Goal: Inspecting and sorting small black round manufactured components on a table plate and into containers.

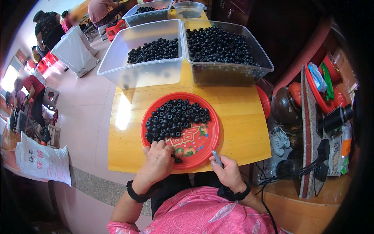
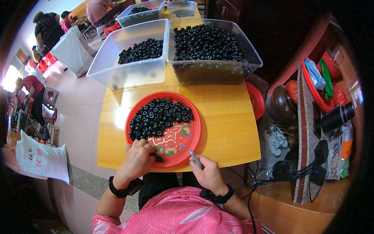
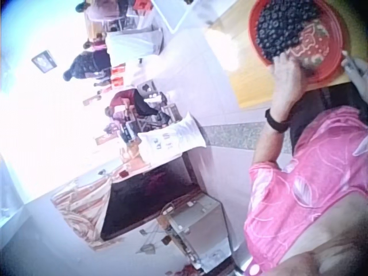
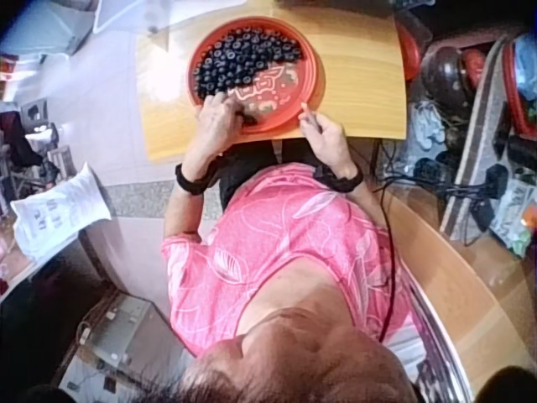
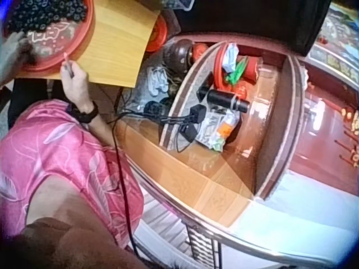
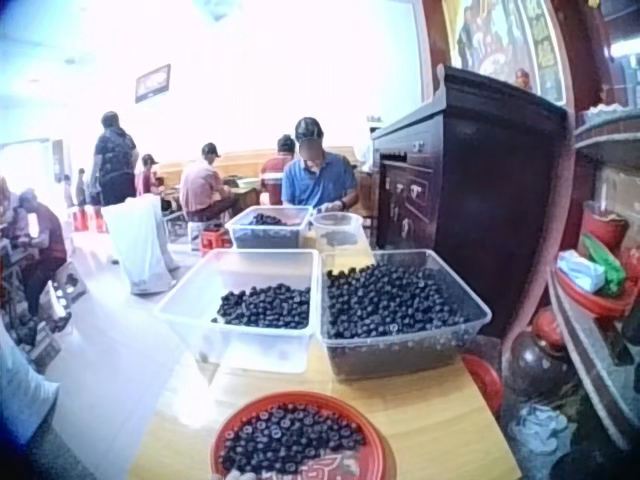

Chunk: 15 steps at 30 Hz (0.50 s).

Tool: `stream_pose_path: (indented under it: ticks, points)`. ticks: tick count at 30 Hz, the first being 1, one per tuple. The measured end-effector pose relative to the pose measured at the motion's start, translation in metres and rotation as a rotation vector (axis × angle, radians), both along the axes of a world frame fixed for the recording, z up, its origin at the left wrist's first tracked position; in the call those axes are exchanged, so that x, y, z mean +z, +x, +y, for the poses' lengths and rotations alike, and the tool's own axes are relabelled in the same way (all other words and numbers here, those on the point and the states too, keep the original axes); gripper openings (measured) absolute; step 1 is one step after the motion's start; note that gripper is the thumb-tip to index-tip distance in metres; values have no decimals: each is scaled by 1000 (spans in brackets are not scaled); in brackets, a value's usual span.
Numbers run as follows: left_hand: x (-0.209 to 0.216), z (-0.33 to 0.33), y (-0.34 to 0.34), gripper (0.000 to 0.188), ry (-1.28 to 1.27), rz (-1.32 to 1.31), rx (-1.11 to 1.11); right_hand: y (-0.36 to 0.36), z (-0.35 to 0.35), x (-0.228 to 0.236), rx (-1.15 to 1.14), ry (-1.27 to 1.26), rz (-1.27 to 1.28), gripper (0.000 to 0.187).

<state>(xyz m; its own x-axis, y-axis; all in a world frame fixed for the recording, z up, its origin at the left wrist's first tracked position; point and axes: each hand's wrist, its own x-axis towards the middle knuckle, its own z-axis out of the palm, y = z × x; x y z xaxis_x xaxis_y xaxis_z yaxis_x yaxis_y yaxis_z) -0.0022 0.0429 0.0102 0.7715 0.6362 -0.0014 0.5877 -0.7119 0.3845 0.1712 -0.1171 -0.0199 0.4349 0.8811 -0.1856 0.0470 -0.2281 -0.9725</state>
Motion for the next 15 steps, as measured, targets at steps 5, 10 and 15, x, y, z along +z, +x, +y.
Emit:
stream_pose_path:
  ticks: [5, 10, 15]
  points:
    - [-7, -8, 7, 24, 68, -19, -11, -1, 0, 1, -15, -14, -15, 18]
    - [-3, -15, 10, 18, 44, -204, -16, 0, -1, 1, -7, -14, -3, 19]
    - [-9, -38, -3, 18, -1133, -927, 212, 0, -3, 2, 3, 93, 37, 21]
